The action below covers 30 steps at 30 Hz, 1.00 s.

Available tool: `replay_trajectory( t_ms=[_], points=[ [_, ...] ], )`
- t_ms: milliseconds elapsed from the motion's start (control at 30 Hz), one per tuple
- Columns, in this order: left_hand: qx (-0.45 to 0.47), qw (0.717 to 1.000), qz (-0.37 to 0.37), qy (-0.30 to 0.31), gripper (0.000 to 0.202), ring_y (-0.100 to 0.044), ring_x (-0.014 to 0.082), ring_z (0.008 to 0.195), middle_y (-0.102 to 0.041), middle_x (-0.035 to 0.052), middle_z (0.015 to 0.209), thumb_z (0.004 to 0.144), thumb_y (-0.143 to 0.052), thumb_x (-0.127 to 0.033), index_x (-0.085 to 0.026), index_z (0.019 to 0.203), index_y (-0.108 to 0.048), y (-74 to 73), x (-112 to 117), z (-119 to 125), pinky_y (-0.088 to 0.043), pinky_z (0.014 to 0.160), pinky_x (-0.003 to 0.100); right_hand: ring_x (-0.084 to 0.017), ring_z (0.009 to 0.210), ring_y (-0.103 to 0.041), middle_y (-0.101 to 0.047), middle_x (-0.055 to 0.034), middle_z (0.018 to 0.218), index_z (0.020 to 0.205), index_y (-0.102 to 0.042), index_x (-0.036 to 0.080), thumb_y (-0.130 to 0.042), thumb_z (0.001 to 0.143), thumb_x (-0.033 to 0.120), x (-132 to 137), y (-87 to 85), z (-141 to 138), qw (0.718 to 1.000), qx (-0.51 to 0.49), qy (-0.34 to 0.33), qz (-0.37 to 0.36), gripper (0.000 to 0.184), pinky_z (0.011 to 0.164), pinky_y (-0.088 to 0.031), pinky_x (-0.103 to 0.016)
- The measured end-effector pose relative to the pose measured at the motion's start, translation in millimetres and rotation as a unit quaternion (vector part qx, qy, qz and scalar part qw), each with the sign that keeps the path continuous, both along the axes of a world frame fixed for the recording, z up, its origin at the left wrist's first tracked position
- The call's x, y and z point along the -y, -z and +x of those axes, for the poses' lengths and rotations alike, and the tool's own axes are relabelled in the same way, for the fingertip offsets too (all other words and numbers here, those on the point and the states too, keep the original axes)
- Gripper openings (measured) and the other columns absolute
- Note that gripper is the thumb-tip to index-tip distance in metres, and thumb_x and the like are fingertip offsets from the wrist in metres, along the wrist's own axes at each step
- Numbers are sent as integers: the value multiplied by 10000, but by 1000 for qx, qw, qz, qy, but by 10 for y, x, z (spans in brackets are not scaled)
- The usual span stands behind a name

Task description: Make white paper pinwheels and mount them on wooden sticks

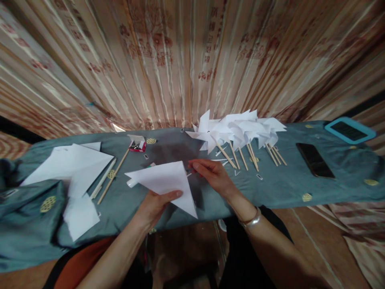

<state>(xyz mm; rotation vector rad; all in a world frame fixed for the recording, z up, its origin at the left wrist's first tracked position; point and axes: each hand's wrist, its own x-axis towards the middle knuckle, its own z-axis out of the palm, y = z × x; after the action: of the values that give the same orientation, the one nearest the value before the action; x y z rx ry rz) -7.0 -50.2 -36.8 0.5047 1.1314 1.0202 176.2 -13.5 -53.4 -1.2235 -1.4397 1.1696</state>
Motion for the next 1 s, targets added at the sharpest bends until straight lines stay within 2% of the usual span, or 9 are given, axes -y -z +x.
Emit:
replay_trajectory(
  t_ms=[67,167,267,467,567,667,767,833,1000],
  points=[
    [5,1000,12,20,498,-687,213,803,-748,61,831,457,-869,-91,-140,926,-710,2,7,-9,-539,789,297,-142,709,-651,-737,-28,831,905,-743,228,-624,808,473,25,-13,-81,989,-112,-28,-89,289,579,-463,-238],
    [0,999,18,43,504,-685,222,850,-747,96,942,478,-863,-91,-136,954,-705,11,20,-26,-530,821,310,-106,605,-593,-687,6,681,803,-747,213,-726,708,476,55,-33,-163,969,-193,-42,-149,281,518,-405,-203],
    [-12,998,23,59,512,-680,224,871,-739,110,999,479,-865,-101,-135,964,-707,23,34,-44,-520,845,323,-93,569,-549,-648,20,625,750,-743,203,-766,663,450,72,-44,-196,963,-208,-51,-161,263,501,-383,-200],
    [-8,998,31,60,421,-670,181,804,-750,67,885,493,-875,-136,-144,888,-730,35,17,-99,-519,820,288,-93,547,-527,-622,26,597,705,-724,195,-770,649,419,48,-31,-177,966,-201,-42,-160,235,489,-381,-206],
    [8,999,48,22,393,-672,179,828,-744,58,898,514,-876,-167,-148,875,-720,37,-24,-154,-517,836,291,-101,549,-511,-604,30,586,709,-709,196,-725,703,412,37,-37,-144,983,-158,7,-90,216,513,-398,-223],
    [34,998,55,-11,498,-662,215,975,-715,59,1059,578,-862,-241,-200,1037,-673,35,-56,-208,-500,895,335,-119,584,-526,-615,23,619,747,-704,204,-648,794,373,86,-65,-145,997,-51,54,26,184,557,-417,-246],
    [91,996,16,-4,505,-642,258,1041,-687,76,1122,651,-802,-436,-228,1081,-638,19,-67,-238,-500,895,386,-144,682,-600,-692,1,761,846,-718,232,-588,861,306,189,-97,-198,991,68,30,113,151,651,-461,-274],
    [117,993,8,3,488,-652,253,989,-689,73,1091,683,-746,-527,-231,1056,-638,1,-68,-242,-511,862,391,-155,766,-643,-723,-7,841,890,-722,250,-581,877,271,256,-107,-243,984,102,-6,148,143,733,-482,-292],
    [90,996,14,-4,396,-660,196,838,-700,32,989,698,-751,-414,-229,1026,-629,-12,-78,-230,-515,785,337,-160,820,-669,-737,-19,865,919,-722,247,-582,883,243,310,-109,-285,975,124,-25,180,145,773,-493,-290]
  ],
)
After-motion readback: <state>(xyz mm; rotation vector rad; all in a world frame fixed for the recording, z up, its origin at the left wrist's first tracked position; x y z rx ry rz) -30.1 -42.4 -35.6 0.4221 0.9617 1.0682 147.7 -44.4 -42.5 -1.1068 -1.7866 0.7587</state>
